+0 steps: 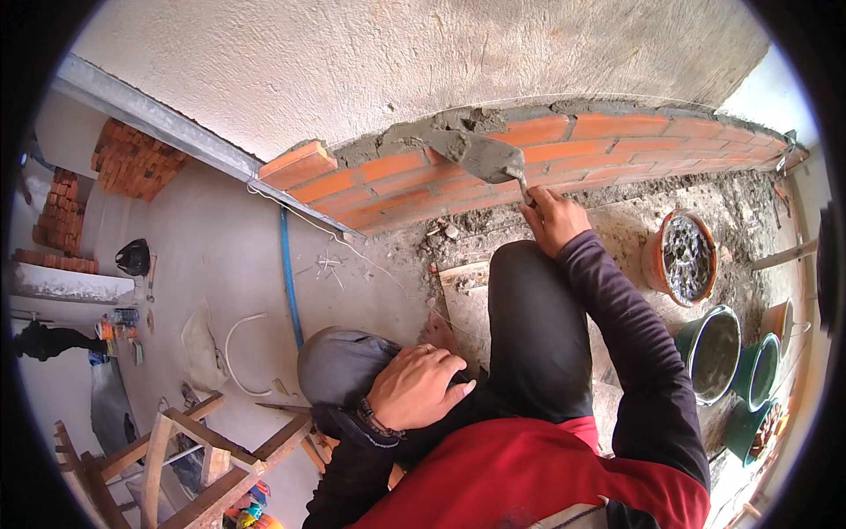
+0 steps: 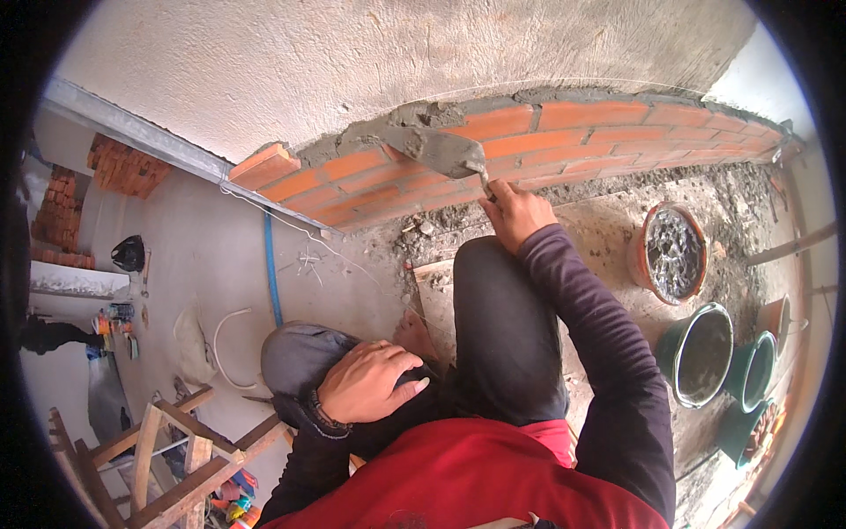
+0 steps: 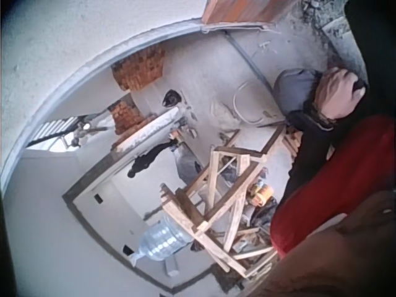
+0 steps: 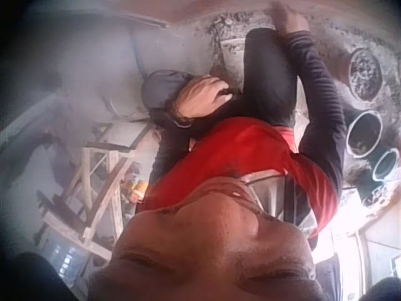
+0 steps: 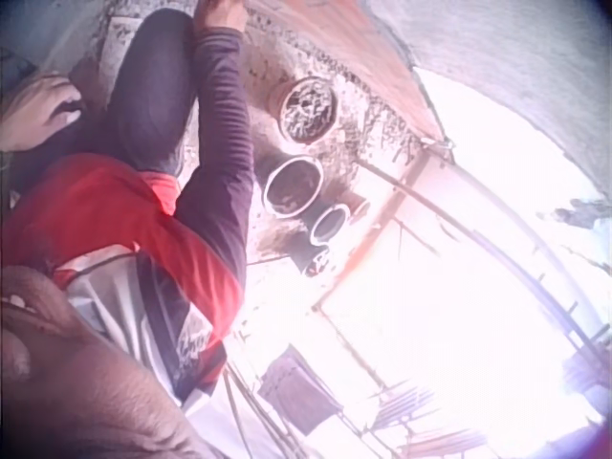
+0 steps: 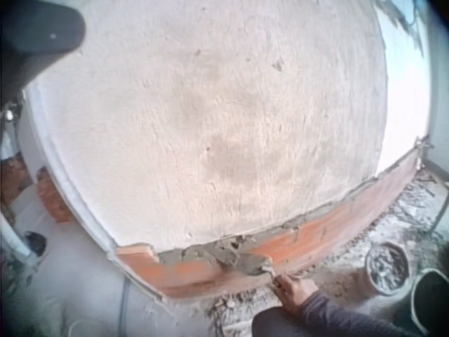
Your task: The person applies mortar to the back of a brick tile using a trowel and then presses the tile onto a wall to continue a pattern.
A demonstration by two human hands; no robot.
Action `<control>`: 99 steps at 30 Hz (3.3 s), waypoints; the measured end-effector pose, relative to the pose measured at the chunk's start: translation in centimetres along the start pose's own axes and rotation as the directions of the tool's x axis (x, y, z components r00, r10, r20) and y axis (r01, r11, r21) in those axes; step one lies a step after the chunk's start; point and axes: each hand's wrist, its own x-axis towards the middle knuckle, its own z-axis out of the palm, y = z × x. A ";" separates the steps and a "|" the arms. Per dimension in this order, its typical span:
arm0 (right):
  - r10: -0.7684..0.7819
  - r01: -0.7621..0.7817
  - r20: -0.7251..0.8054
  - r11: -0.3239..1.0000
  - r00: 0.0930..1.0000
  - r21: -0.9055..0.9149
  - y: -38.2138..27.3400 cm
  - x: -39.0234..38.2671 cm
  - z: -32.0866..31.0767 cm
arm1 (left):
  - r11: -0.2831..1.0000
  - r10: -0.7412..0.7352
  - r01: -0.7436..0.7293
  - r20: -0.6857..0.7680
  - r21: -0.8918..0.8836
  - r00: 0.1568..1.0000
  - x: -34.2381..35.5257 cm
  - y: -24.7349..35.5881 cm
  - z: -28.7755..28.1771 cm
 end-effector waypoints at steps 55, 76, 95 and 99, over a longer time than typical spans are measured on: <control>0.342 -0.606 0.508 0.556 0.790 0.569 -11.9 -6.4 -1.7 | 0.970 0.226 -0.232 -0.074 -0.078 0.971 -0.9 0.3 -0.6; 0.940 -0.588 -0.009 0.206 0.341 -0.782 16.2 -15.9 -23.0 | 0.990 0.135 -0.134 0.031 -0.045 0.990 0.6 1.0 -0.6; 0.810 -0.720 0.396 0.574 0.432 -0.389 22.5 -22.9 -25.3 | 0.992 0.122 -0.121 0.035 -0.022 0.992 1.0 1.0 -0.1; 0.823 -0.807 0.290 0.553 0.489 -0.209 21.6 -24.2 -25.6 | 0.989 0.141 -0.140 0.011 -0.041 0.990 0.7 0.9 -0.2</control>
